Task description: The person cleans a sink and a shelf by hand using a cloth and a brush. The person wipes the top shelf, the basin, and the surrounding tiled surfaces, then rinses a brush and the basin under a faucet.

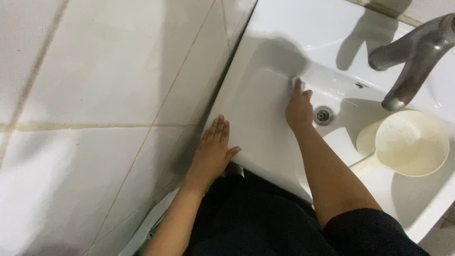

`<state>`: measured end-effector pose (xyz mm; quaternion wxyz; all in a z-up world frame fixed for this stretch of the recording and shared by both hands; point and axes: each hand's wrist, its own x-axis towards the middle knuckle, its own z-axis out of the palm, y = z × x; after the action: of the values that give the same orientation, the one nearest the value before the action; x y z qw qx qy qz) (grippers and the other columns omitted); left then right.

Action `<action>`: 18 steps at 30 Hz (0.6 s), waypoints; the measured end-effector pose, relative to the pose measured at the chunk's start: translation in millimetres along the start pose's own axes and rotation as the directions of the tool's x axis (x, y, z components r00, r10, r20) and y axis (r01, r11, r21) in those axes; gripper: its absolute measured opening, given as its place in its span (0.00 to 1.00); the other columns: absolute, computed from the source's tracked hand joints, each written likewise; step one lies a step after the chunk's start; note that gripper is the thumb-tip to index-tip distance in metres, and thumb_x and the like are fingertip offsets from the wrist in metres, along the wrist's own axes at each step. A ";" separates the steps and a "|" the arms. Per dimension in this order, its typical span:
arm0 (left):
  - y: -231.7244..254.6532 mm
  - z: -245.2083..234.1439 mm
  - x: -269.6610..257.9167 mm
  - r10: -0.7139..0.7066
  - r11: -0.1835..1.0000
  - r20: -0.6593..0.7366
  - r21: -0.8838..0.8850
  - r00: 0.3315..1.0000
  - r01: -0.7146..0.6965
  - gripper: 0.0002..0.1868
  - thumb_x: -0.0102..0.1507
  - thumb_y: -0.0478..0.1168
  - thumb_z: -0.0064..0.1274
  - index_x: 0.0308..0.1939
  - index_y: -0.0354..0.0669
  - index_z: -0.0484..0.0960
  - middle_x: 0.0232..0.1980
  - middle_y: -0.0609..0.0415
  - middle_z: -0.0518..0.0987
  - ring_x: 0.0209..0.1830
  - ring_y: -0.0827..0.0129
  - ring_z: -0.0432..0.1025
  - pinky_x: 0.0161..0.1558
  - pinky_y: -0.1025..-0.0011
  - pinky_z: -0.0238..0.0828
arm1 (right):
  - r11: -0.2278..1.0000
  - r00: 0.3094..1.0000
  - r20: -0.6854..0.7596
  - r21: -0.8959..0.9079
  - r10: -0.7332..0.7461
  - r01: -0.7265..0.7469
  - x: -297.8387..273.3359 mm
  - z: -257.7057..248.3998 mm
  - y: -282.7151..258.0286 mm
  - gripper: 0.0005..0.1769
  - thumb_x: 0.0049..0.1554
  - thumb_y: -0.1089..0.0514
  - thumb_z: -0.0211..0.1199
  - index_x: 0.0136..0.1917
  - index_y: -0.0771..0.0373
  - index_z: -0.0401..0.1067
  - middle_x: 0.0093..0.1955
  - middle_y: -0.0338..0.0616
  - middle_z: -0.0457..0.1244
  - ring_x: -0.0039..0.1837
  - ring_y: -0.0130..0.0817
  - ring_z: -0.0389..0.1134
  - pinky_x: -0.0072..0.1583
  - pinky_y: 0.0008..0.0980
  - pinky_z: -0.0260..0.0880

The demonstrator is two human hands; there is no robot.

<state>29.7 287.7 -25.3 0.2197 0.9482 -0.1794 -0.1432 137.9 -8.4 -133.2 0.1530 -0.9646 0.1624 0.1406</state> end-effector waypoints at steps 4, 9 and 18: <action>2.9 -5.6 0.3 -0.041 0.999 0.045 -0.002 0.998 0.042 0.44 0.69 0.61 0.38 0.76 0.29 0.51 0.81 0.37 0.47 0.82 0.51 0.42 0.76 0.54 0.41 | 1.000 0.999 0.047 0.016 -0.022 0.021 -8.7 -28.1 -45.0 0.42 0.62 0.67 0.46 0.85 0.48 0.39 0.75 0.70 0.49 0.63 0.63 0.68 0.63 0.48 0.72; 4.3 -4.2 1.1 -0.080 0.995 0.104 -0.052 0.991 0.086 0.43 0.68 0.60 0.39 0.76 0.31 0.50 0.82 0.38 0.44 0.82 0.51 0.39 0.75 0.54 0.38 | 1.000 0.990 0.137 0.013 -0.030 0.028 -3.1 -39.3 -66.4 0.35 0.68 0.60 0.42 0.84 0.44 0.38 0.76 0.67 0.47 0.66 0.61 0.65 0.64 0.49 0.71; 1.1 0.5 -2.6 -0.024 1.000 0.006 -0.018 1.000 0.024 0.44 0.69 0.61 0.39 0.76 0.28 0.52 0.81 0.36 0.48 0.82 0.49 0.43 0.76 0.54 0.42 | 0.984 0.975 0.134 0.008 -0.177 0.178 8.5 -32.8 -80.5 0.37 0.65 0.62 0.43 0.83 0.35 0.43 0.78 0.61 0.48 0.69 0.62 0.62 0.67 0.53 0.66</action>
<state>26.9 287.6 -24.8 0.2262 0.9478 -0.1671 -0.1501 181.5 50.6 -85.9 0.1737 -0.9639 0.0647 0.1913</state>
